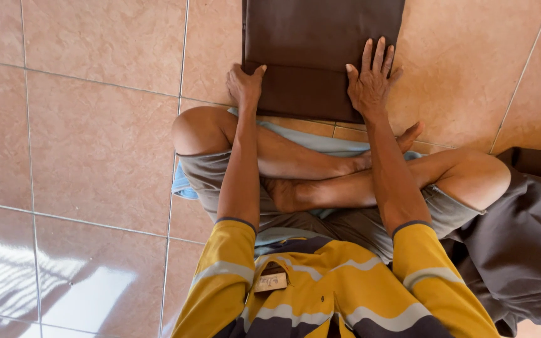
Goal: The person folds brown trousers by hand while sitting on a tiled floor, aligning the seams and folding the fabric into a rectangular shape.
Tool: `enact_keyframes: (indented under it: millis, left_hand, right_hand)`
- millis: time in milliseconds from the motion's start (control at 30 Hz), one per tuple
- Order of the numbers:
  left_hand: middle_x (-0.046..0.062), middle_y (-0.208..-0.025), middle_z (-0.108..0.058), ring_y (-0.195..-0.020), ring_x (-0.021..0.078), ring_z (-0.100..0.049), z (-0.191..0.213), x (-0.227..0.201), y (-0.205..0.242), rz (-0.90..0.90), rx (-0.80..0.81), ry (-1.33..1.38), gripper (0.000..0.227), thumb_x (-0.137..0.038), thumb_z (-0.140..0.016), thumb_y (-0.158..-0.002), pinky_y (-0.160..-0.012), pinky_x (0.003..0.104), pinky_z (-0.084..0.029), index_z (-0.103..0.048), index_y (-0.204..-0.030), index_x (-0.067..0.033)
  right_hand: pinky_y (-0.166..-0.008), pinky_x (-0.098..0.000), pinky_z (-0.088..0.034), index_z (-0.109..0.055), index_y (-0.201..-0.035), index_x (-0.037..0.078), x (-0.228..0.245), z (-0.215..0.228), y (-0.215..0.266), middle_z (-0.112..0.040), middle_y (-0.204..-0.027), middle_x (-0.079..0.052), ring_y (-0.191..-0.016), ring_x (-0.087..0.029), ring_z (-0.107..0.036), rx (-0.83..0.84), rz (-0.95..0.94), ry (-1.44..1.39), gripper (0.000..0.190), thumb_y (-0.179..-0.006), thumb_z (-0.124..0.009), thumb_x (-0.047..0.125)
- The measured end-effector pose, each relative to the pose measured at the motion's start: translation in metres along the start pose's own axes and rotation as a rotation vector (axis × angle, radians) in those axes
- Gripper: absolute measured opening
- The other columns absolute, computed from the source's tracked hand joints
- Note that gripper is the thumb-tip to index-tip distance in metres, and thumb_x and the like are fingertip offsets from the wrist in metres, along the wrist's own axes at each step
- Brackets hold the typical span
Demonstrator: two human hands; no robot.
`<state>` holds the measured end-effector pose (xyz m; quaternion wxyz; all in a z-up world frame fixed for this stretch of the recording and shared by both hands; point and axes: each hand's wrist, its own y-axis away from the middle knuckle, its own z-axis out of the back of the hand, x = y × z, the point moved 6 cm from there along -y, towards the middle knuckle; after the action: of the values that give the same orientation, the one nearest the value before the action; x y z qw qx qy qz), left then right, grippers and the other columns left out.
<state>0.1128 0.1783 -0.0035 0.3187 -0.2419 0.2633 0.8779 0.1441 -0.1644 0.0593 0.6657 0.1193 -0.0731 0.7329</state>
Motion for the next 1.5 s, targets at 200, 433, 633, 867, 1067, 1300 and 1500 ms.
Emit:
enact_keyframes:
  millis: [200,433,633,867,1067,1300,1500]
  left_hand:
    - [0.022,-0.111,-0.069,-0.111,0.0449,-0.06,-0.023,0.021,-0.01,-0.019,-0.085,0.052,0.069,-0.049,-0.088,-0.069,-0.09,0.059,-0.046,-0.065,-0.115,-0.0029]
    - [0.019,-0.11,-0.063,-0.107,0.0435,-0.059,-0.013,0.007,0.008,-0.027,-0.057,0.096,0.056,-0.043,-0.083,-0.078,-0.088,0.059,-0.045,-0.06,-0.11,-0.0024]
    - [0.018,-0.103,-0.064,-0.098,0.0429,-0.059,-0.023,0.021,0.004,-0.08,-0.145,0.022,0.059,-0.047,-0.084,-0.076,-0.088,0.057,-0.044,-0.059,-0.106,-0.0031]
    - [0.019,-0.108,-0.067,-0.102,0.042,-0.063,-0.003,0.002,0.002,-0.039,-0.023,0.1,0.056,-0.042,-0.084,-0.074,-0.083,0.056,-0.049,-0.062,-0.109,-0.0044]
    - [0.007,-0.081,-0.056,-0.074,0.0261,-0.052,0.035,-0.06,0.029,-0.304,0.129,0.301,0.037,-0.03,-0.074,-0.078,-0.066,0.046,-0.044,-0.048,-0.096,-0.009]
    - [-0.001,-0.065,-0.037,-0.059,0.0162,-0.037,0.116,-0.216,0.129,-0.825,0.296,0.291,0.023,-0.013,-0.061,-0.076,-0.056,0.037,-0.038,-0.04,-0.085,-0.0171]
    - [0.011,-0.09,-0.074,-0.081,0.0396,-0.067,0.15,-0.288,0.194,-1.317,0.104,-0.058,0.046,-0.01,-0.063,-0.067,-0.066,0.049,-0.052,-0.066,-0.113,-0.0141]
  right_hand:
    - [-0.111,-0.0752,-0.027,-0.045,-0.158,0.003,-0.015,-0.001,-0.07,-0.024,-0.167,-0.013,-0.152,-0.037,-0.025,-0.234,0.001,0.078,0.064,-0.117,-0.045,0.052]
    - [-0.11,-0.0782,-0.026,-0.013,-0.167,0.009,-0.032,0.01,-0.142,-0.017,-0.173,-0.014,-0.157,-0.041,-0.016,-0.107,0.046,0.155,0.073,-0.12,-0.035,0.06]
    - [-0.11,-0.0812,-0.022,-0.011,-0.169,0.011,-0.036,-0.001,-0.152,-0.007,-0.173,-0.012,-0.156,-0.044,-0.01,0.078,-0.027,0.11,0.07,-0.119,-0.03,0.057]
    - [-0.119,-0.0785,-0.014,-0.002,-0.17,0.01,-0.041,-0.002,-0.143,0.004,-0.172,-0.015,-0.156,-0.047,-0.001,0.123,-0.072,0.112,0.075,-0.124,-0.033,0.059]
    - [-0.122,-0.0639,-0.026,-0.011,-0.167,0.008,-0.046,-0.029,-0.108,-0.012,-0.171,-0.02,-0.157,-0.045,-0.017,-0.14,-0.202,-0.122,0.071,-0.121,-0.036,0.056]
    - [-0.129,-0.0411,-0.019,-0.013,-0.165,0.026,0.053,0.051,-0.074,-0.016,-0.174,-0.004,-0.161,-0.034,-0.02,0.044,-0.2,-0.879,0.086,-0.097,-0.015,0.078]
    - [-0.125,-0.0476,-0.024,-0.017,-0.163,0.021,0.052,0.08,-0.029,-0.022,-0.17,-0.008,-0.158,-0.036,-0.025,0.019,-0.324,-1.124,0.084,-0.098,-0.02,0.074]
